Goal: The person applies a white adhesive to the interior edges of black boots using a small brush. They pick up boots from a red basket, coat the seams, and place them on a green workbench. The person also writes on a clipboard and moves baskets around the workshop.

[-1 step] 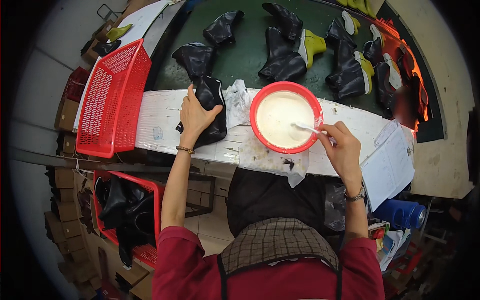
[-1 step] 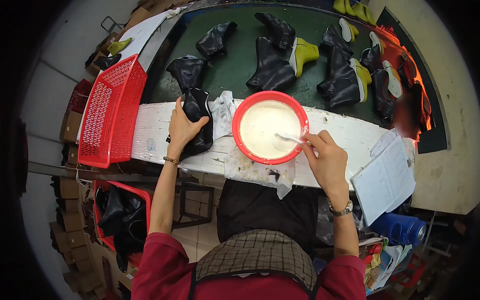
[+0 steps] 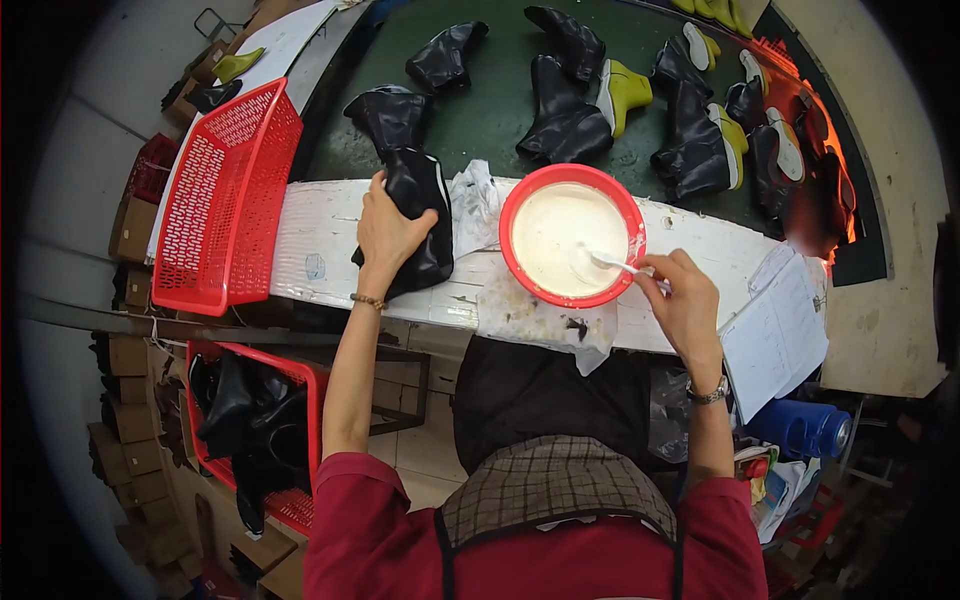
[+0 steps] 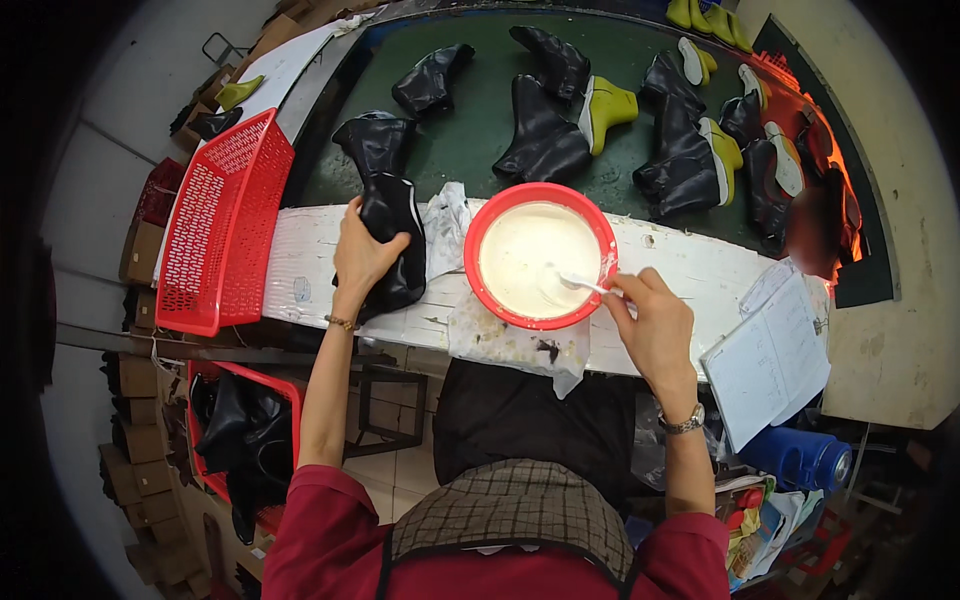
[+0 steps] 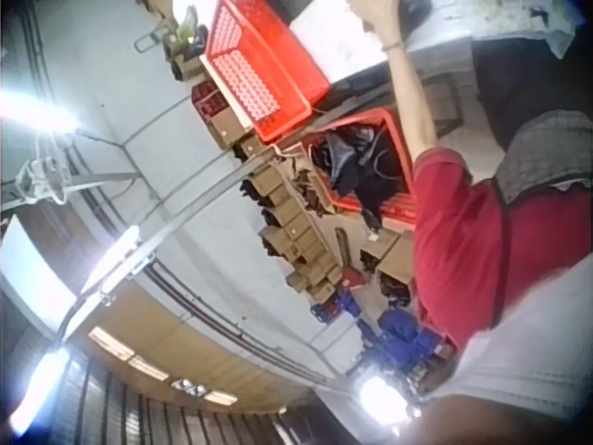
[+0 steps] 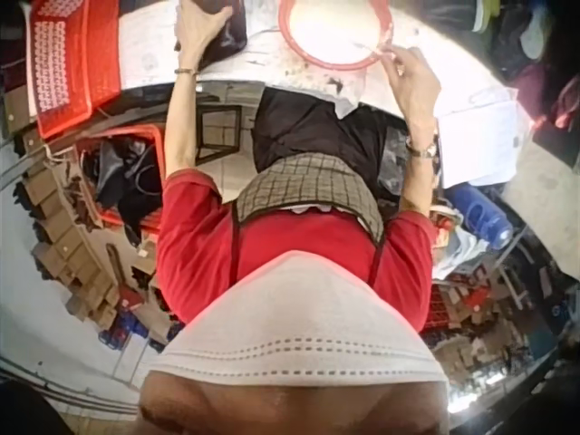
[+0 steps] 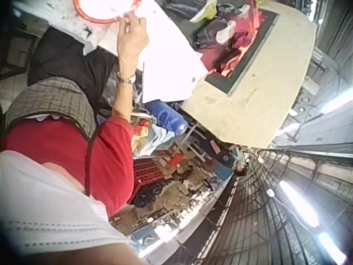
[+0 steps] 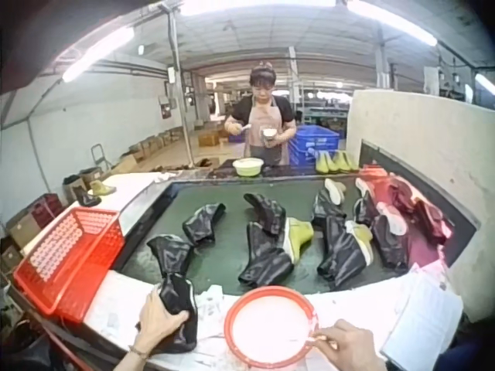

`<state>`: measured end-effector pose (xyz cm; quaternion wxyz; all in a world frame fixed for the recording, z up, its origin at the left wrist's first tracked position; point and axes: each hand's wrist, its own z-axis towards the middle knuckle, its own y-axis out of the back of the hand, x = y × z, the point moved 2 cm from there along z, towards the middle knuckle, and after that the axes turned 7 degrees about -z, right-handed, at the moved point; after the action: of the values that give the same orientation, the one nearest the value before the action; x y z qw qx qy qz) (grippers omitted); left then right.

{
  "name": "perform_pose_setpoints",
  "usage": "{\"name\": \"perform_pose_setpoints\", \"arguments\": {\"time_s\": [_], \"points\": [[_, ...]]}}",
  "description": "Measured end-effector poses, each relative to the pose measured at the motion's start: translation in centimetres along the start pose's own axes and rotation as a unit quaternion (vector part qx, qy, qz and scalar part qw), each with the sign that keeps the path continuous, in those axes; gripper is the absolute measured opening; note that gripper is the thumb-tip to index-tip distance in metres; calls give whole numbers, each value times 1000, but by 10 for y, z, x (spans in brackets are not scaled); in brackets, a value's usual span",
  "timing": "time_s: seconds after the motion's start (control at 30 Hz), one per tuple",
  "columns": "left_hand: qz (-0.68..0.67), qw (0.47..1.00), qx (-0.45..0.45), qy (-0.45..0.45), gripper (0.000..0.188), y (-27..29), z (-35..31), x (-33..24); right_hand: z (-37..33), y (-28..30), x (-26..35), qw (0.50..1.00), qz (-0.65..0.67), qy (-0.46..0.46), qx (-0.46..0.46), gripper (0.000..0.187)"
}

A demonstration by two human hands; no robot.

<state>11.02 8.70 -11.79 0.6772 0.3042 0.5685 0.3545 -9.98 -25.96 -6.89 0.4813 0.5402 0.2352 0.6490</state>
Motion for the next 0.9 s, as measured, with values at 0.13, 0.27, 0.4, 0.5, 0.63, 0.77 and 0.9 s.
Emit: {"name": "perform_pose_setpoints", "arguments": {"time_s": [0.13, 0.27, 0.4, 0.5, 0.63, 0.77, 0.9], "points": [[-87, 993, -46, -70, 67, 44, -20, -22, -16, -2, -32, 998, 49, -40, 18, 15], [-327, 930, 162, -41, 42, 71, -47, -48, -11, -3, -27, 995, 91, -43, -1, 13], [-392, 850, 346, 64, 29, 84, -72, -81, 19, 8, 7, 966, 231, 87, -74, 13], [-426, 812, 393, 72, 24, 77, -83, -87, 41, 13, 32, 961, 211, 171, -46, 15], [-467, 810, 349, 63, 20, 80, -83, -91, 45, 12, 33, 964, 157, 202, -75, 16], [-482, 847, 222, 39, 14, 85, -88, -95, 32, 7, 36, 968, 164, 172, -80, 15], [-492, 864, 103, 29, 21, 74, -87, -90, 21, 0, 43, 965, 177, 183, -55, 15]]}}
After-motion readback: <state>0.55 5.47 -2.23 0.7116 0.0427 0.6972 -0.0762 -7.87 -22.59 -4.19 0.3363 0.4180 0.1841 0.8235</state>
